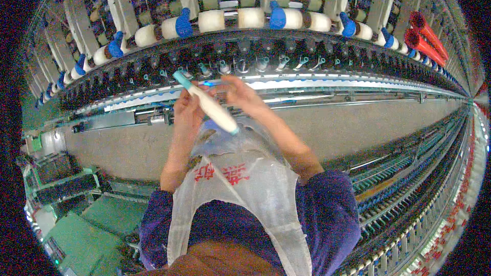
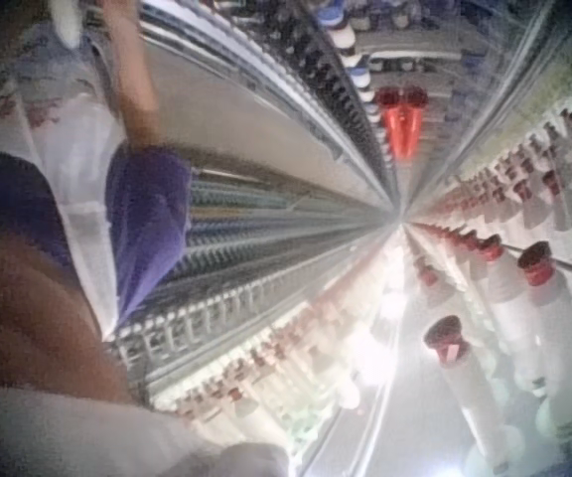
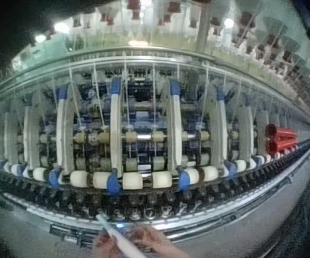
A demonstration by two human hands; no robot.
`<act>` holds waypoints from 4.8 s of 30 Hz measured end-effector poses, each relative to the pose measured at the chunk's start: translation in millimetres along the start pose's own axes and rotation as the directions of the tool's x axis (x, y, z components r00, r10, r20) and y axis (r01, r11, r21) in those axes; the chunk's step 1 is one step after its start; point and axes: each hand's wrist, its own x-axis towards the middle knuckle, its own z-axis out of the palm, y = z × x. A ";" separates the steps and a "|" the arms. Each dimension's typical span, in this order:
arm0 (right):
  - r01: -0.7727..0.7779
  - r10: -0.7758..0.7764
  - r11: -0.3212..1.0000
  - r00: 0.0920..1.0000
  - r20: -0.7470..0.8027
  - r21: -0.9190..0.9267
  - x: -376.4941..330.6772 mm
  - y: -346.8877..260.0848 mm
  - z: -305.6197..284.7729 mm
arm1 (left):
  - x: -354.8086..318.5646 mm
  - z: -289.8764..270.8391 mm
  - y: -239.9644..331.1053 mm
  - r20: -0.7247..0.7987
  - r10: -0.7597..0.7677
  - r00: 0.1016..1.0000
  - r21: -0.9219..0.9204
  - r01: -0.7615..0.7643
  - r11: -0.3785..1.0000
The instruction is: The person threads white yarn through a textile machine using a light blue plastic spool, repeatedly inserting and pulling the yarn through guides. They then walk to a bin, pick up a red plastic tool, and return to the machine to continue threading and adjusting yarn across multiple spindles.
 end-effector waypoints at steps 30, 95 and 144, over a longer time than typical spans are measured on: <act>0.475 -0.752 0.592 0.615 -0.236 -0.651 24.4 4.0 14.1 | -2.7 4.0 -24.7 0.218 0.037 0.975 0.944 -0.221 0.244; -0.697 0.280 0.452 0.704 0.653 0.557 -52.7 -22.5 -49.0 | 38.8 70.7 10.3 0.297 0.108 0.949 -0.290 -0.018 0.957; 0.406 0.101 -0.020 0.910 0.403 -0.913 11.8 13.6 -122.1 | -7.5 -186.3 24.4 -0.624 0.078 0.777 0.095 -0.024 0.995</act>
